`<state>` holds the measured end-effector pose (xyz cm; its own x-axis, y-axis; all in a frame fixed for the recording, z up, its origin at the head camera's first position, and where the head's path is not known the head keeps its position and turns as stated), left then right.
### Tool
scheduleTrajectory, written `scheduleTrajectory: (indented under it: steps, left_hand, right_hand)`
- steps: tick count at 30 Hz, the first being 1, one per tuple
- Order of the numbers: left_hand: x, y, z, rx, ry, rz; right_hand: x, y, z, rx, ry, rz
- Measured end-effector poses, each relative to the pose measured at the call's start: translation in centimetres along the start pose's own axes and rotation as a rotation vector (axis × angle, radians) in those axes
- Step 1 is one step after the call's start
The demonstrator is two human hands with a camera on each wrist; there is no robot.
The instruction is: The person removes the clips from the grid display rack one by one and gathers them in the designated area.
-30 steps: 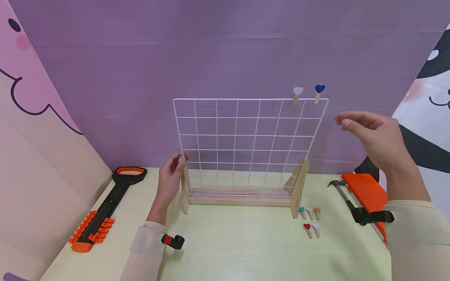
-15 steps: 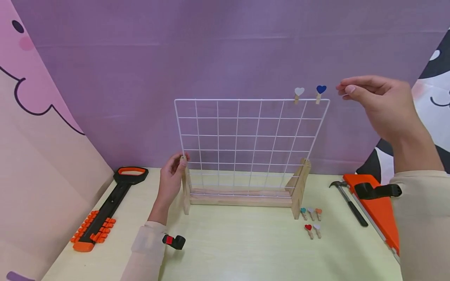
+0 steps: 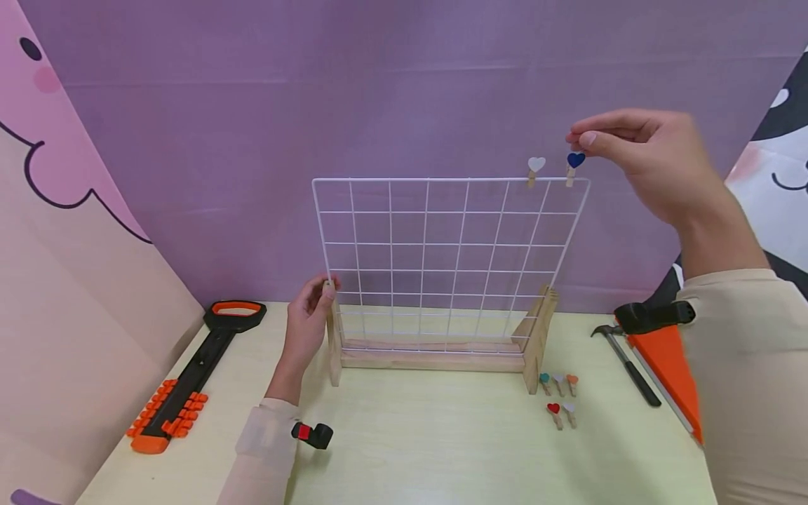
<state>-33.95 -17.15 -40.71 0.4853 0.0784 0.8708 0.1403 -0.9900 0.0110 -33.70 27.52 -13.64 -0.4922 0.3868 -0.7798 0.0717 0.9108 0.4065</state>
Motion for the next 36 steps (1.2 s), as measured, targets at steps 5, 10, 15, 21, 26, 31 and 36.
scheduleTrajectory:
  steps: [5, 10, 15, 21, 26, 31, 36]
  left_hand:
    - [0.0, 0.0, 0.0, 0.002, 0.003, 0.005]
    - [-0.1, 0.1, -0.2, 0.001, 0.0, 0.006]
    - [-0.2, 0.3, -0.1, 0.011, -0.011, 0.008]
    - [-0.4, 0.3, -0.1, 0.011, -0.013, 0.004]
    - [-0.4, 0.3, -0.2, 0.008, -0.004, -0.002]
    - [-0.3, 0.2, -0.3, 0.011, -0.006, -0.004]
    - [-0.3, 0.2, -0.3, 0.011, -0.007, -0.005]
  right_hand:
    - [-0.4, -0.8, -0.8, -0.049, 0.045, -0.031]
    - [-0.4, -1.8, -1.1, -0.084, 0.057, -0.021]
    - [-0.2, -2.9, -1.3, -0.118, 0.045, 0.045]
    - [0.0, -3.5, -1.4, -0.112, 0.02, 0.104]
    - [0.1, -3.6, -1.4, -0.091, 0.011, 0.127]
    - [0.0, -3.6, -1.2, -0.07, 0.018, 0.135]
    - [0.1, -3.7, -1.2, -0.046, 0.02, 0.134]
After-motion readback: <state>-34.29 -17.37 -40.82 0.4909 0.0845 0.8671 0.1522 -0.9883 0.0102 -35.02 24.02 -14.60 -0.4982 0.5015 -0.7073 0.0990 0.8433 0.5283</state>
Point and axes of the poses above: each hand's wrist, its own z-axis away from the middle knuckle, its own y-axis out of the back of the hand, x = y × z, the point moved 2 cm from there along -z, towards the middle knuckle, and after that the axes turned 1 degree about -y, right-handed, at the moved point
